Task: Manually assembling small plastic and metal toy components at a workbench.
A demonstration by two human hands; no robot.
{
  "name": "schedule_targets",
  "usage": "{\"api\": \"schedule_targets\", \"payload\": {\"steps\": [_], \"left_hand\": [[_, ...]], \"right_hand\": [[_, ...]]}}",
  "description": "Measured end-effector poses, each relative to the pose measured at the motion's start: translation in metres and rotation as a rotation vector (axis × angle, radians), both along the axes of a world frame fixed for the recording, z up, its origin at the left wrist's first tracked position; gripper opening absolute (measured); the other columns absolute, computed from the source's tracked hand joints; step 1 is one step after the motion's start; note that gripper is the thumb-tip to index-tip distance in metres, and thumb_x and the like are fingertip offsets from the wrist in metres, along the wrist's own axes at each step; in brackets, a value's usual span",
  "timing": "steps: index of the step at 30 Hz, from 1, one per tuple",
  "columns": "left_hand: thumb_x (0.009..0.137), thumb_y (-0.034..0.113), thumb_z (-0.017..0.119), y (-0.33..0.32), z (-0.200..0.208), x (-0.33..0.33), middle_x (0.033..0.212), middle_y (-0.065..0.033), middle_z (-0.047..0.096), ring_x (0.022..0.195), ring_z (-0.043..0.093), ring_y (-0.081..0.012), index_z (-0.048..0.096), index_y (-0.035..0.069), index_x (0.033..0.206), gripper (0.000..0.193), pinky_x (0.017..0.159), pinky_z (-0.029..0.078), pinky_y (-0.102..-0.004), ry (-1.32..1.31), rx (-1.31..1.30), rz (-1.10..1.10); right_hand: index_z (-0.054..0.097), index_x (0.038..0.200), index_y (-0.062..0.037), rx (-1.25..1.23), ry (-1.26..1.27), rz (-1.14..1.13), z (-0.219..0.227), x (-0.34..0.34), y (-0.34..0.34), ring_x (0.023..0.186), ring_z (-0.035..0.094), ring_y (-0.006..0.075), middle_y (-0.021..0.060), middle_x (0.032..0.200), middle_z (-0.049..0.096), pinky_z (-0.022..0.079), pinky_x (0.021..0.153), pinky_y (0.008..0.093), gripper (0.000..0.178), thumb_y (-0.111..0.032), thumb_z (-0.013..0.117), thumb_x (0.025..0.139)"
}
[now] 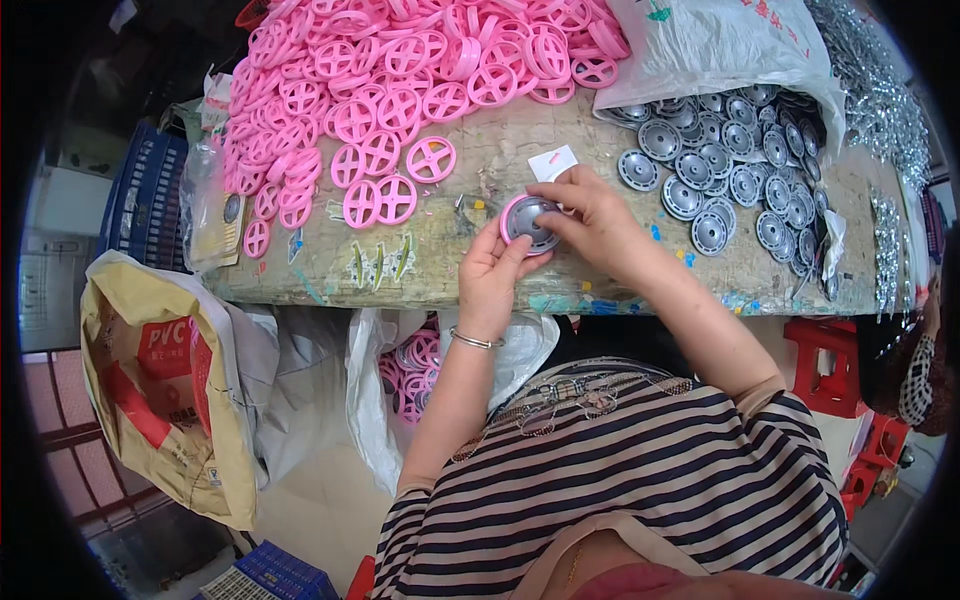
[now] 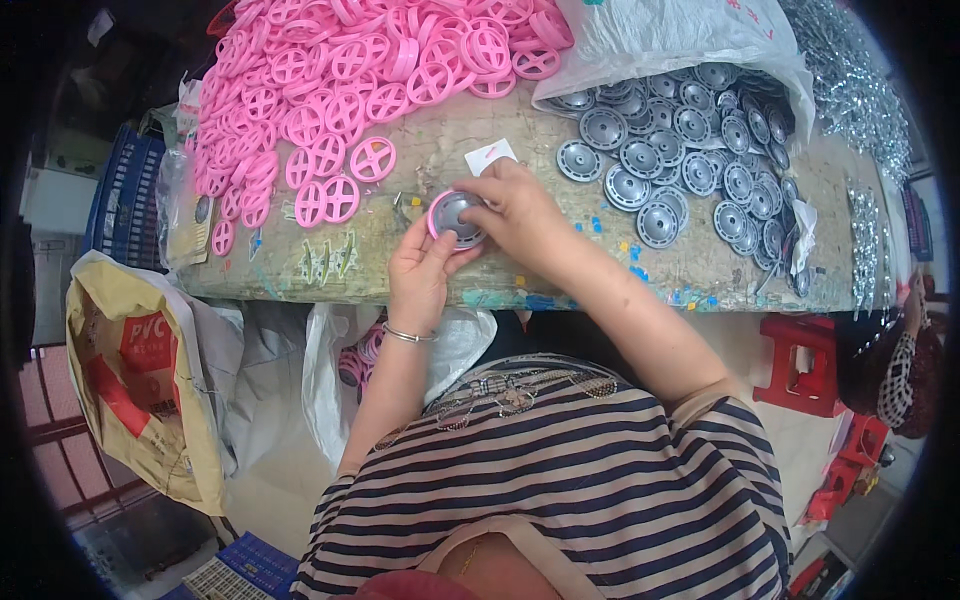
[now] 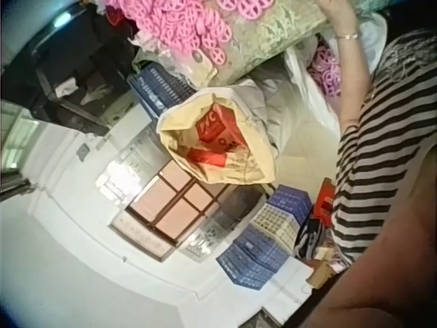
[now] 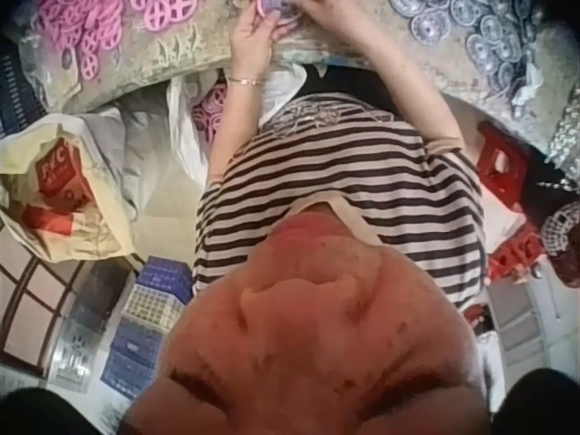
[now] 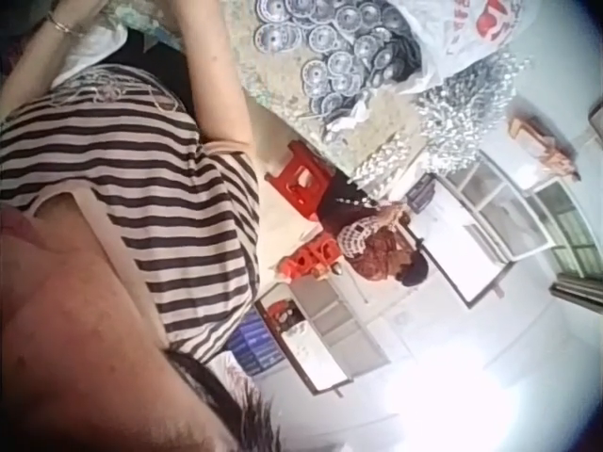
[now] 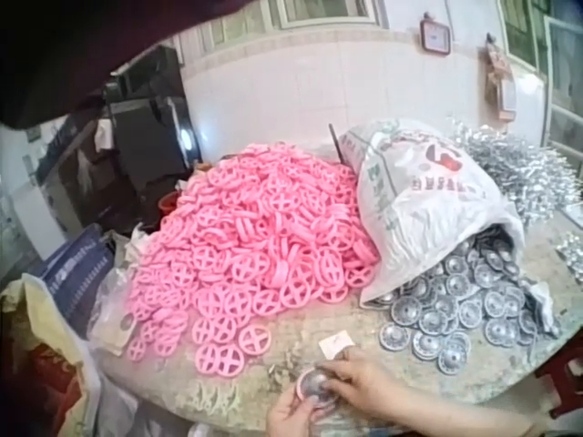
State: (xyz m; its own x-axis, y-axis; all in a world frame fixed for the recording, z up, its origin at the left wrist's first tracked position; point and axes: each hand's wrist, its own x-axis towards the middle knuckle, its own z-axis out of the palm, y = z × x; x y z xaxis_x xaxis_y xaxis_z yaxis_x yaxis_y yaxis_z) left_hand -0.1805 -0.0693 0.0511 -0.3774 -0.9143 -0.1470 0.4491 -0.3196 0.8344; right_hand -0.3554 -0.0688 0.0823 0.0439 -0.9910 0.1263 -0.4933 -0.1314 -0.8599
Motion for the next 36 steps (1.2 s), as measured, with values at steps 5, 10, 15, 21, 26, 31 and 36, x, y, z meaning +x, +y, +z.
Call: {"api": "schedule_targets", "payload": {"steps": [5, 10, 15, 21, 26, 31, 36], "left_hand": [[0.094, -0.001, 0.048, 0.002, -0.007, 0.002, 0.118, -0.0106, 0.057, 0.104, 0.059, -0.0183, 0.046, -0.002, 0.130, 0.036, 0.087, 0.056, -0.0347, 0.011, -0.070, -0.024], [0.094, -0.002, 0.048, 0.001, -0.008, 0.003, 0.117, -0.0098, 0.057, 0.104, 0.059, -0.0175, 0.047, -0.002, 0.129, 0.035, 0.084, 0.057, -0.0335, 0.000, -0.054, -0.027], [0.092, -0.004, 0.050, 0.009, -0.005, 0.005, 0.117, -0.0094, 0.056, 0.102, 0.058, -0.0153, 0.045, -0.002, 0.128, 0.037, 0.082, 0.058, -0.0325, -0.044, -0.142, 0.026], [0.082, -0.008, 0.061, 0.053, -0.015, 0.061, 0.119, -0.0098, 0.054, 0.104, 0.057, -0.0174, 0.041, -0.002, 0.129, 0.051, 0.090, 0.048, -0.0289, -0.420, -0.250, 0.288], [0.083, 0.001, 0.063, 0.101, -0.049, 0.159, 0.120, -0.0098, 0.055, 0.107, 0.056, -0.0175, 0.046, -0.001, 0.129, 0.049, 0.091, 0.046, -0.0281, -0.722, -0.111, 0.361], [0.089, 0.009, 0.061, 0.118, -0.065, 0.199, 0.121, -0.0135, 0.056, 0.104, 0.058, -0.0181, 0.049, -0.005, 0.126, 0.040, 0.087, 0.049, -0.0275, -1.276, -0.265, 0.243], [0.093, 0.005, 0.054, 0.071, -0.017, 0.137, 0.118, -0.0132, 0.056, 0.093, 0.062, -0.0155, 0.044, -0.002, 0.131, 0.040, 0.075, 0.053, -0.0247, -0.561, -0.038, 0.470]], "right_hand": [[0.062, 0.112, -0.0007, 0.037, -0.077, 0.005, -0.001, 0.005, 0.000, 0.076, 0.057, 0.0110, 0.0042, 0.085, 0.063, 0.048, 0.069, 0.0273, 0.029, -0.011, 0.065, 0.085], [0.062, 0.101, 0.0007, 0.227, 0.006, 0.090, 0.004, 0.007, -0.001, 0.075, 0.055, 0.0093, 0.0041, 0.083, 0.063, 0.048, 0.069, 0.0267, 0.021, -0.014, 0.066, 0.086], [0.062, 0.101, 0.0008, 0.321, -0.113, 0.069, 0.003, 0.015, 0.004, 0.075, 0.055, 0.0086, 0.0042, 0.083, 0.063, 0.048, 0.067, 0.0256, 0.021, -0.015, 0.065, 0.087], [0.062, 0.098, 0.0008, 0.295, -0.171, 0.155, 0.001, 0.044, -0.020, 0.073, 0.058, 0.0164, 0.0100, 0.083, 0.062, 0.048, 0.067, 0.0312, 0.024, -0.020, 0.064, 0.087], [0.056, 0.113, -0.0042, -0.328, 0.251, 0.091, -0.016, 0.076, -0.075, 0.097, 0.055, 0.0323, 0.0156, 0.100, 0.058, 0.047, 0.083, 0.0394, 0.030, -0.018, 0.061, 0.087], [0.056, 0.106, -0.0052, -0.277, 0.521, 0.090, -0.025, 0.086, -0.107, 0.097, 0.054, 0.0353, 0.0148, 0.100, 0.058, 0.046, 0.082, 0.0426, 0.025, -0.016, 0.062, 0.084], [0.054, 0.096, -0.0049, -0.100, 0.291, 0.182, -0.009, 0.062, -0.091, 0.081, 0.059, 0.0262, 0.0090, 0.087, 0.060, 0.047, 0.072, 0.0386, 0.016, -0.015, 0.062, 0.086]]}}
